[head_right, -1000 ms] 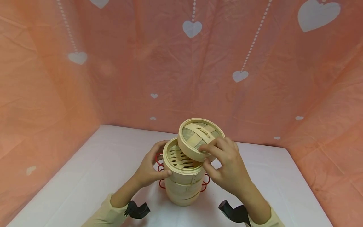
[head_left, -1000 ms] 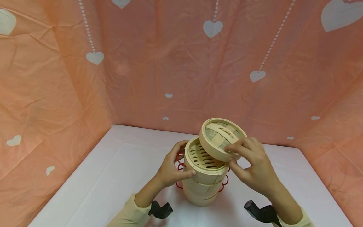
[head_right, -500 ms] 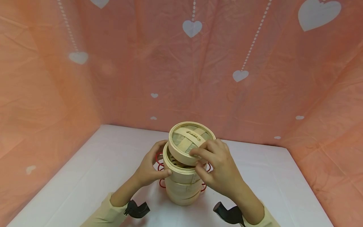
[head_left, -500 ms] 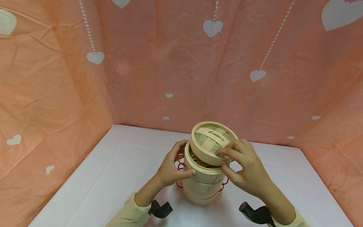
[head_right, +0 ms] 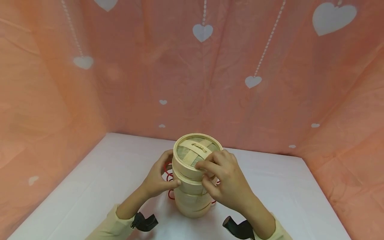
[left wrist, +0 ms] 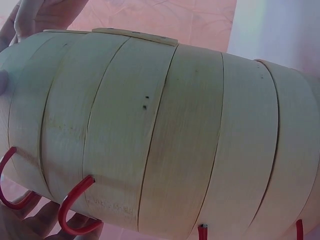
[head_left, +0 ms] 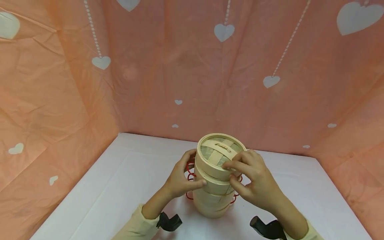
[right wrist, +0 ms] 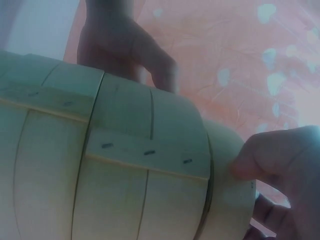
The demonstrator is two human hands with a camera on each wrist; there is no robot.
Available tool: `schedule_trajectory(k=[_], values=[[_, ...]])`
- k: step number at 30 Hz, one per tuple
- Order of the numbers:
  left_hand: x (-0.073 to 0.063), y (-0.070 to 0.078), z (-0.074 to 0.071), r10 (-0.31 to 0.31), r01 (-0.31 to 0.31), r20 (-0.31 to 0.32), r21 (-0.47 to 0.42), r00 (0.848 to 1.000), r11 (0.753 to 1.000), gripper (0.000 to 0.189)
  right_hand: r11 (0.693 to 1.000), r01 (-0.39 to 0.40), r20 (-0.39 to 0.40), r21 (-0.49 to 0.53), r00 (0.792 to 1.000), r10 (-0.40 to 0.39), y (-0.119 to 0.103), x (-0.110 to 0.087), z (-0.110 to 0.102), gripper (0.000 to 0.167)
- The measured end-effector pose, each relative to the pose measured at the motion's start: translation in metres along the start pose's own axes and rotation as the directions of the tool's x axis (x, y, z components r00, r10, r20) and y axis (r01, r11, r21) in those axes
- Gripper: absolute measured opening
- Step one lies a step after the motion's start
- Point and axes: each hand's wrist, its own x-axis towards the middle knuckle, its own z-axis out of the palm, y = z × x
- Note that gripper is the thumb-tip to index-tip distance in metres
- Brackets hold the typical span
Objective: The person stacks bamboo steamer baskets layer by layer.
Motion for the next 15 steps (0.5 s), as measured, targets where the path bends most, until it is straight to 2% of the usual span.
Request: schedule_trajectory(k=[15], values=[[0.0000,0.0010,0.0006,0.020,-0.020,-0.010,0.017,1.000,1.000,0.082,1.000,0.022,-0.004,-0.015,1.000,-0.022,-0.0031,-0.0020,0.0018,0.034]])
